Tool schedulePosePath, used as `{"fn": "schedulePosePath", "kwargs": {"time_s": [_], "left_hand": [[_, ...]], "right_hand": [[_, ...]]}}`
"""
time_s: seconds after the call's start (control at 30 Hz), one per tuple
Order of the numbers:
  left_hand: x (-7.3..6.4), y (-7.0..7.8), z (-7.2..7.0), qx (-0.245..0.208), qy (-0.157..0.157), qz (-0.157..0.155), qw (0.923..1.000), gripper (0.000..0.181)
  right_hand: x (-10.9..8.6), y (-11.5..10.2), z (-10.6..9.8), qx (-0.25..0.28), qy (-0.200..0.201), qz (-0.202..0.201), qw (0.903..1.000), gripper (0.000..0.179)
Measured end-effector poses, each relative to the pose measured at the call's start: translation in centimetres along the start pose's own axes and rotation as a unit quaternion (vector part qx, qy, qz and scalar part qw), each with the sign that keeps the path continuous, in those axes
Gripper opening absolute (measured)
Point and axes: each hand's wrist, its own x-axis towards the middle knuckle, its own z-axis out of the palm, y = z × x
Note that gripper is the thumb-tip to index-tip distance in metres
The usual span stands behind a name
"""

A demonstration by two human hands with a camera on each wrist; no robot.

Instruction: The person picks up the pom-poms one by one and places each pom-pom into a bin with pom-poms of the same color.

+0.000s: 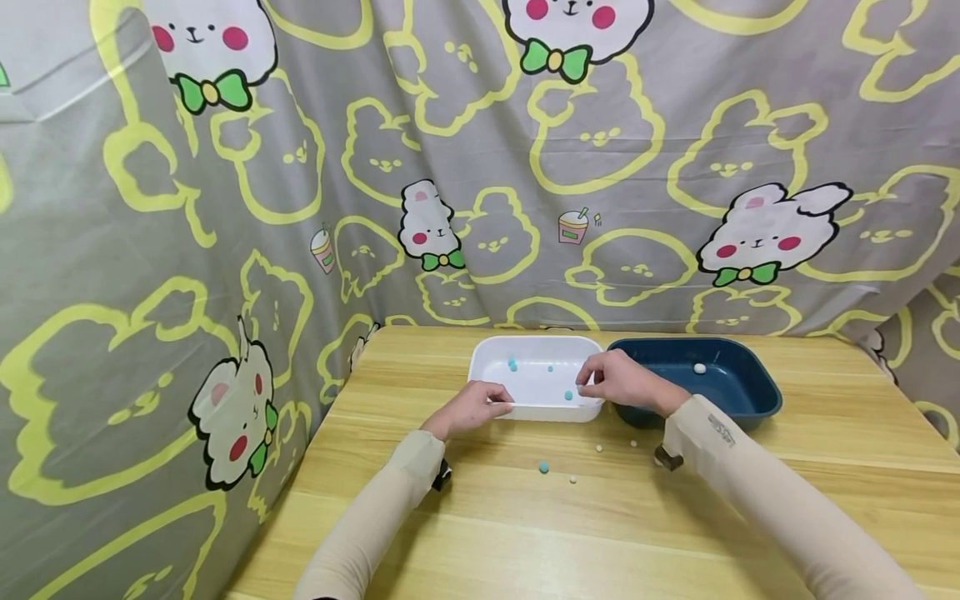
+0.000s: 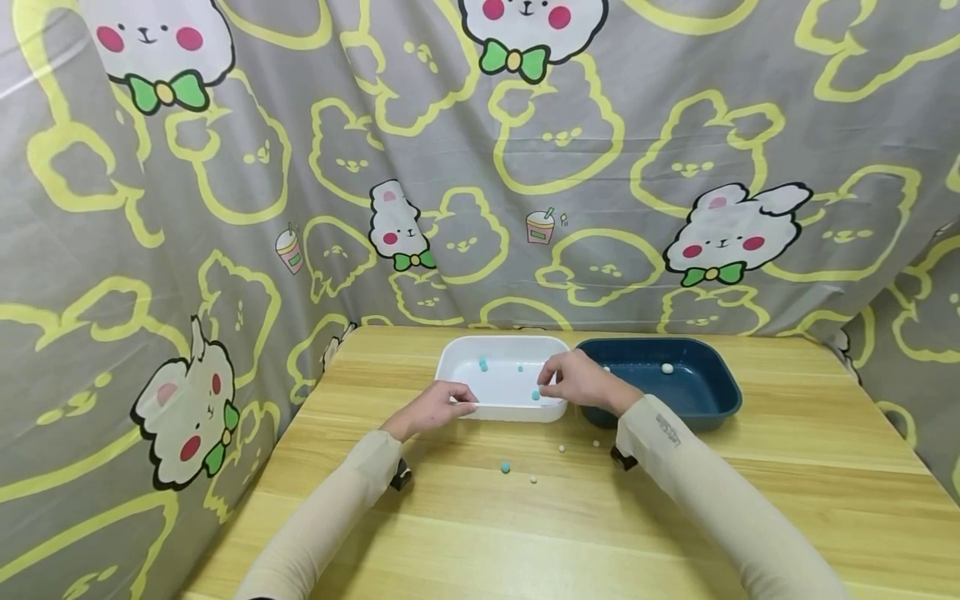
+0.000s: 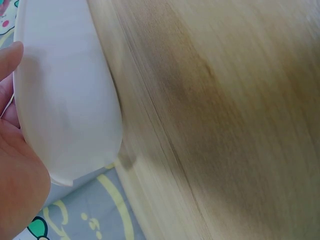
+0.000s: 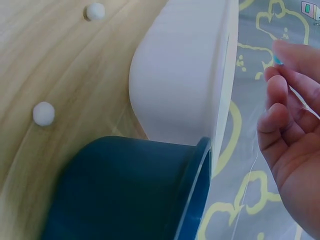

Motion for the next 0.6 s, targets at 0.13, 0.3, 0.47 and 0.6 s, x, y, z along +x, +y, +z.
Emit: {"fn": "schedulePosePath", "kwargs": {"time_s": [0.13,0.3,0.47,0.6], "left_hand": [[0.0,0.1,0.0,0.000,0.000,-0.002,1.0000,0.011],[-0.1,0.3,-0.1,-0.006,0.001,-0.004,1.0000,0.011],[-0.1,0.3,-0.1,-0.003,-0.001,-0.004,1.0000,0.011],[0.0,0.2,0.0,0.001,0.002,-0.004,1.0000,0.011]], "right_hand": [[0.5,0.2,-0.2,-0.004,0.003,0.011,0.9999,0.011],[1.3,0.7,-0.3,-0.005,0.004,0.014,0.9999,0.010],[1.9,1.1,-0.4,0.006,-0.003,0.033,0.9994,0.010],[2.3,1.5,-0.4,0.012,-0.003,0.047,0.9988,0.012]]}}
